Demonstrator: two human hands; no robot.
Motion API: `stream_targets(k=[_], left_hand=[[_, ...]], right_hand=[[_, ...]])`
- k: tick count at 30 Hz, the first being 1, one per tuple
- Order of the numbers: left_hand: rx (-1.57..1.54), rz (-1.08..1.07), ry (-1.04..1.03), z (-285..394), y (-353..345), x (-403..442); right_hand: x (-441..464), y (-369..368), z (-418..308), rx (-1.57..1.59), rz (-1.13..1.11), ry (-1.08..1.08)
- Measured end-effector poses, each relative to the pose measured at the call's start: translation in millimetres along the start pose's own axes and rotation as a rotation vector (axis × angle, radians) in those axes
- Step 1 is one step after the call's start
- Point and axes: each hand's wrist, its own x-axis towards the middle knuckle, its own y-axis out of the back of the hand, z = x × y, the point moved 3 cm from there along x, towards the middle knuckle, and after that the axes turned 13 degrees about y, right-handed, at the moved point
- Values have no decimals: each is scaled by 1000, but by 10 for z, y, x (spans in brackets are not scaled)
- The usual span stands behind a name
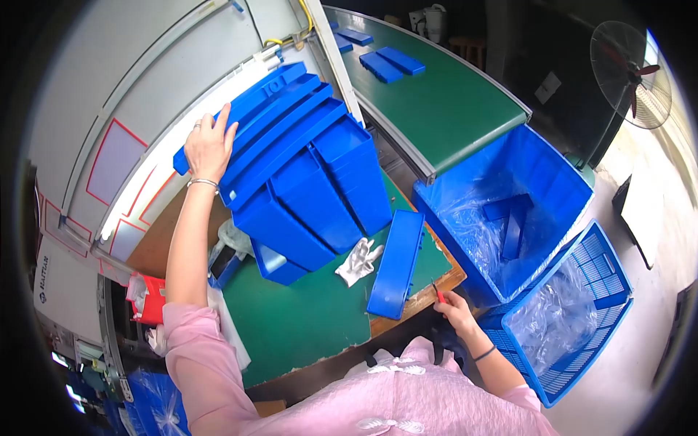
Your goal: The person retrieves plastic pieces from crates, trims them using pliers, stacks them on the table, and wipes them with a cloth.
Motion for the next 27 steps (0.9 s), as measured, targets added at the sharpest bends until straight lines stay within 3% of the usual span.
stream_targets(k=[3, 4, 6, 7, 9, 10, 11, 13, 14, 16, 17, 19, 22, 27], left_hand=[[-9, -114, 66, 12, -278, 34], [-7, -181, 101, 54, -356, -21], [-65, 2, 26, 228, -28, -31], [-116, 96, -24, 365, 181, -105], [-392, -30, 12, 762, 595, -469], [-601, -213, 48, 997, 684, -790], [-801, -381, 94, 1237, 770, -1158], [-810, -721, 159, 1691, 839, -1998], [-836, -809, 250, 1862, 748, -2422], [-685, -1020, 394, 2113, 608, -3053], [-587, -1124, 426, 2208, 576, -3242], [-542, -1259, 517, 2340, 558, -3459], [-421, -1273, 531, 2429, 663, -3453], [-465, -1239, 543, 2541, 629, -3567]], right_hand=[[-75, 114, 83, 68, 94, -65], [-115, 135, 114, 310, 119, -187], [-231, 149, 204, 794, 144, -465], [-274, 131, 273, 990, 39, -533], [-445, -9, 175, 929, 17, -649], [-463, -40, 248, 926, -72, -619], [-436, -64, 161, 787, -156, -558], [-270, -136, -142, 261, -211, -402], [-156, -210, -154, 265, -209, -408], [140, -294, -374, -996, -136, 469], [286, -367, -419, -1140, -103, 571], [513, -426, -439, -1234, -124, 612], [727, -450, -350, -1373, -127, 755], [816, -468, -358, -1408, -159, 751]])
